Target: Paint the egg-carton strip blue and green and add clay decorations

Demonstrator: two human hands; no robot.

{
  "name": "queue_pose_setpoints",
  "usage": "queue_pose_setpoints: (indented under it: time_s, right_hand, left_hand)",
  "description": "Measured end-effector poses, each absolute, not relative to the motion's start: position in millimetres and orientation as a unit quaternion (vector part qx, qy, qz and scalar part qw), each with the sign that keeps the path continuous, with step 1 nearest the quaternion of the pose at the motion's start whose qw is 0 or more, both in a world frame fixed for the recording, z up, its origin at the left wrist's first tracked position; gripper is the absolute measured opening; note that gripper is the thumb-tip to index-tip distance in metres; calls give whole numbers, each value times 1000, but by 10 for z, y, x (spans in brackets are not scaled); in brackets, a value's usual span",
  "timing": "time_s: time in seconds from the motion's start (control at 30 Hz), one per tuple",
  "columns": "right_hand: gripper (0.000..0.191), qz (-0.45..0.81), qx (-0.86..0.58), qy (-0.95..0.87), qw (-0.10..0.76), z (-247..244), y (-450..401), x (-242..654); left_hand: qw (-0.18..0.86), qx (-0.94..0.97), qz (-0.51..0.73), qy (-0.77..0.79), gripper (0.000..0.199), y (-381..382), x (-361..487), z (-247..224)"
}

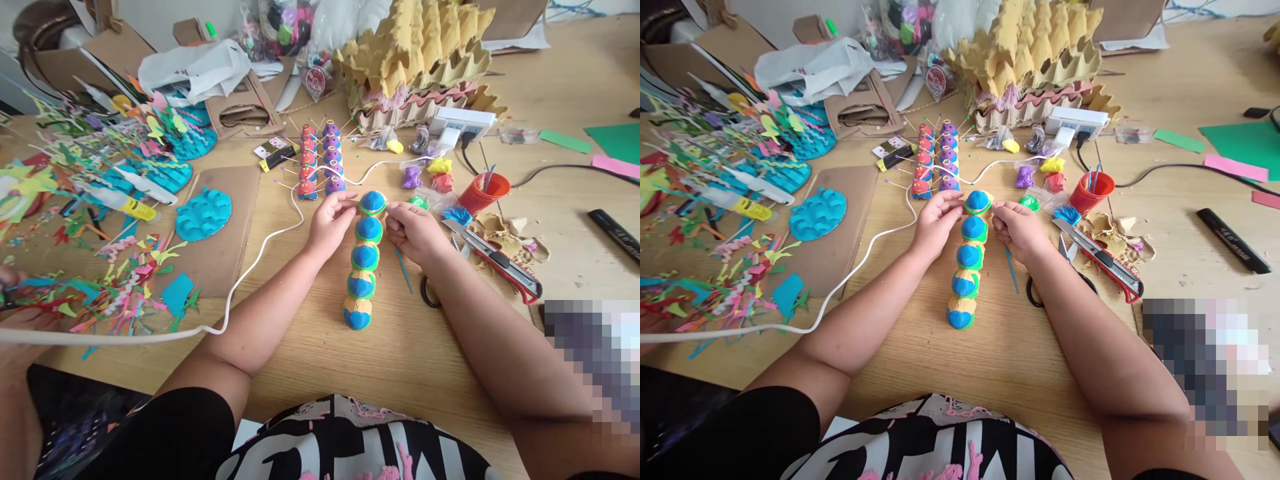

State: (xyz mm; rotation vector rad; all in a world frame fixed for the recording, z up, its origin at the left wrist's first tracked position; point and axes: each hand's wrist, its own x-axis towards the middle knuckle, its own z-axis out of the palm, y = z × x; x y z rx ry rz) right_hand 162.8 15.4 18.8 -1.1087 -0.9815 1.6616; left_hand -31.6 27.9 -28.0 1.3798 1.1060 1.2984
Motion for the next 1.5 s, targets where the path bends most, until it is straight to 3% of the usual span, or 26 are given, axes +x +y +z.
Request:
queue_pose_setpoints:
  time_s: [0.57,1.13,1.3,1.5]
  right_hand:
    - [34,634,-454,-439,446,166,166,1635]
    - [36,461,-520,-528,488,61,127,1594]
    - [34,573,-467,-453,499,43,149,1585]
    - [58,674,-371,-418,484,106,144,1594]
  left_hand:
    - [562,477,515,438,34,321,-323,-325]
    - [573,485,517,413,37,295,-313,-319]
    - [633,376,558,385,35,230,-260,-177]
    - [654,332,570,370,30,209,-241,-105]
